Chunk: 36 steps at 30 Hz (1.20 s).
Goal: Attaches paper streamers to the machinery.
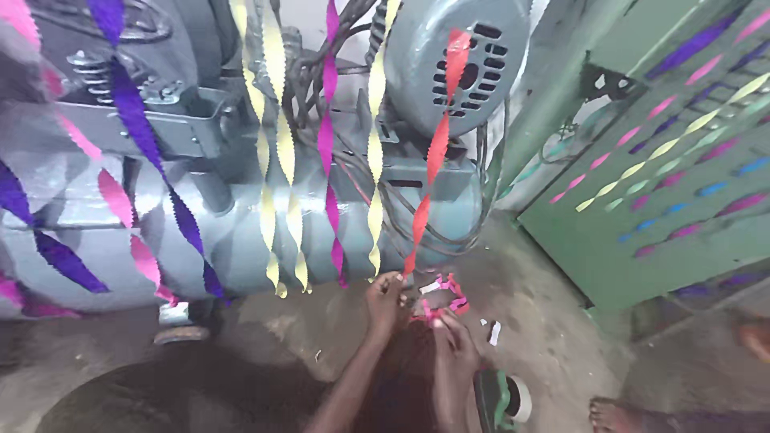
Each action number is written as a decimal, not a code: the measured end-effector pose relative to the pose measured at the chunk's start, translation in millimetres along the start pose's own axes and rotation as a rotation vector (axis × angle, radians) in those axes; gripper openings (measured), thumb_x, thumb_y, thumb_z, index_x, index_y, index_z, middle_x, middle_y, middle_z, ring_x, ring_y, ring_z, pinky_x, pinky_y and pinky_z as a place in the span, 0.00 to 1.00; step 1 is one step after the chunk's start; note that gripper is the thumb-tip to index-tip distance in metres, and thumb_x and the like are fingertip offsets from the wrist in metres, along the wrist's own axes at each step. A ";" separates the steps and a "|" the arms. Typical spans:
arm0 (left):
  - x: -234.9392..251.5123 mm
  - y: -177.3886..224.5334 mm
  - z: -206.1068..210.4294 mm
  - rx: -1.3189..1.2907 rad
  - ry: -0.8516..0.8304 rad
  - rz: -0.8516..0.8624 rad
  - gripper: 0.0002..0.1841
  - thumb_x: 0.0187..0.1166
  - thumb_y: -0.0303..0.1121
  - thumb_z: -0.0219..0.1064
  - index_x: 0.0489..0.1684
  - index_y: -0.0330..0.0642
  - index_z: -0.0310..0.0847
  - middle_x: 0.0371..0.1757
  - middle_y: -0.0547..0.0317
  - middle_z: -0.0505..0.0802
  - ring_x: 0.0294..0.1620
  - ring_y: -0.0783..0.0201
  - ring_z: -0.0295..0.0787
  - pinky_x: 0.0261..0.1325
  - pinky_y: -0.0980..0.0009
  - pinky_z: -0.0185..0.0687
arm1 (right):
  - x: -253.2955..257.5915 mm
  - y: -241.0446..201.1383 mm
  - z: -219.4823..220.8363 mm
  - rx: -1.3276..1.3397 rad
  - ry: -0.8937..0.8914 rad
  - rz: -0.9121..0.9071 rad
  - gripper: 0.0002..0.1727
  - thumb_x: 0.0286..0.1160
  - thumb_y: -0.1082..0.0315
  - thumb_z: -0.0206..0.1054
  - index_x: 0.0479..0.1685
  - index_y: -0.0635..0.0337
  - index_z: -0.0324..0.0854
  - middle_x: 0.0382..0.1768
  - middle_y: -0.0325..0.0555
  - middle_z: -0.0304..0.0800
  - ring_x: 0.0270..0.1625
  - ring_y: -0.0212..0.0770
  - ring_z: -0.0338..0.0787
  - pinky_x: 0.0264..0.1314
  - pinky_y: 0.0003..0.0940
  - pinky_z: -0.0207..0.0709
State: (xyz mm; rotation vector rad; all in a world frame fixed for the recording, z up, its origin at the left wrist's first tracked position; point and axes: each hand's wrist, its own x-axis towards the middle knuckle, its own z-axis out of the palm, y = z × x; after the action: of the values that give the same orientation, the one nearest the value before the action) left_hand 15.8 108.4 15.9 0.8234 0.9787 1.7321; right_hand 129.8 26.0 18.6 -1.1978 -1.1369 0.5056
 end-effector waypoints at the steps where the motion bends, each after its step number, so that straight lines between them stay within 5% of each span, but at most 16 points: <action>1: 5.4 -1.5 7.9 -0.014 0.044 0.008 0.09 0.86 0.24 0.60 0.50 0.26 0.83 0.33 0.56 0.92 0.20 0.71 0.84 0.23 0.76 0.83 | -9.1 8.4 -22.5 -0.083 0.069 -0.064 0.11 0.74 0.70 0.69 0.47 0.70 0.89 0.57 0.53 0.92 0.63 0.38 0.90 0.65 0.31 0.85; 6: 15.1 -4.5 28.0 -0.011 0.229 0.081 0.07 0.84 0.21 0.62 0.47 0.25 0.83 0.26 0.57 0.90 0.17 0.72 0.83 0.22 0.77 0.84 | -64.3 40.6 -132.6 -0.545 0.308 -0.004 0.13 0.79 0.72 0.65 0.44 0.79 0.84 0.56 0.68 0.88 0.59 0.46 0.90 0.62 0.34 0.84; 10: 9.2 -11.4 28.1 0.020 0.229 0.122 0.07 0.86 0.22 0.59 0.46 0.26 0.82 0.29 0.57 0.91 0.19 0.72 0.85 0.24 0.76 0.85 | -93.6 80.2 -204.1 -0.945 0.368 0.164 0.23 0.82 0.64 0.65 0.63 0.78 0.80 0.67 0.77 0.81 0.72 0.73 0.81 0.77 0.60 0.73; 12: 6.2 -15.0 28.9 0.016 0.234 0.123 0.08 0.87 0.23 0.58 0.45 0.27 0.82 0.29 0.57 0.91 0.19 0.71 0.85 0.24 0.76 0.85 | -99.8 93.1 -227.1 -0.949 0.379 0.324 0.27 0.82 0.62 0.65 0.69 0.80 0.76 0.69 0.82 0.77 0.74 0.78 0.77 0.79 0.64 0.68; 16: 14.3 -13.0 27.9 0.016 0.283 0.163 0.07 0.85 0.22 0.59 0.42 0.27 0.82 0.27 0.57 0.91 0.18 0.70 0.84 0.22 0.74 0.85 | -94.2 105.9 -243.6 -0.721 0.324 0.583 0.26 0.88 0.62 0.58 0.72 0.79 0.74 0.67 0.80 0.80 0.69 0.72 0.82 0.75 0.63 0.71; 20: 19.9 -10.1 30.5 0.050 0.333 0.201 0.05 0.83 0.20 0.60 0.40 0.27 0.81 0.22 0.60 0.87 0.15 0.72 0.83 0.21 0.75 0.85 | -89.9 106.7 -242.1 -0.625 0.292 0.602 0.24 0.88 0.61 0.58 0.69 0.77 0.76 0.57 0.74 0.86 0.60 0.66 0.86 0.67 0.63 0.75; 25: 22.6 -10.7 25.7 0.089 0.309 0.237 0.05 0.81 0.20 0.61 0.36 0.30 0.81 0.19 0.62 0.85 0.15 0.71 0.83 0.22 0.73 0.86 | -89.2 126.5 -246.8 -0.544 0.169 0.581 0.27 0.89 0.62 0.56 0.82 0.70 0.68 0.60 0.71 0.86 0.60 0.62 0.88 0.65 0.62 0.77; 30: 26.7 -9.6 25.2 0.118 0.275 0.283 0.05 0.81 0.20 0.60 0.37 0.31 0.81 0.19 0.65 0.85 0.17 0.74 0.83 0.24 0.75 0.86 | -77.9 129.8 -259.9 -0.567 0.039 0.637 0.24 0.90 0.58 0.54 0.70 0.68 0.80 0.55 0.67 0.90 0.57 0.62 0.90 0.62 0.66 0.79; 36: -5.3 -13.7 9.1 0.138 0.084 0.309 0.06 0.86 0.24 0.58 0.47 0.31 0.79 0.33 0.63 0.90 0.25 0.73 0.86 0.28 0.75 0.87 | -62.5 128.6 -275.1 -0.378 0.025 0.779 0.17 0.87 0.65 0.59 0.56 0.72 0.83 0.47 0.62 0.89 0.45 0.50 0.90 0.51 0.54 0.86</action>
State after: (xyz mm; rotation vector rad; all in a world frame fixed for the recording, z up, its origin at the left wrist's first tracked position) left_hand 30.9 108.8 7.4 1.0414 1.0798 1.9906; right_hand 378.8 -107.9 -108.5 -1.9822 -0.7237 0.8773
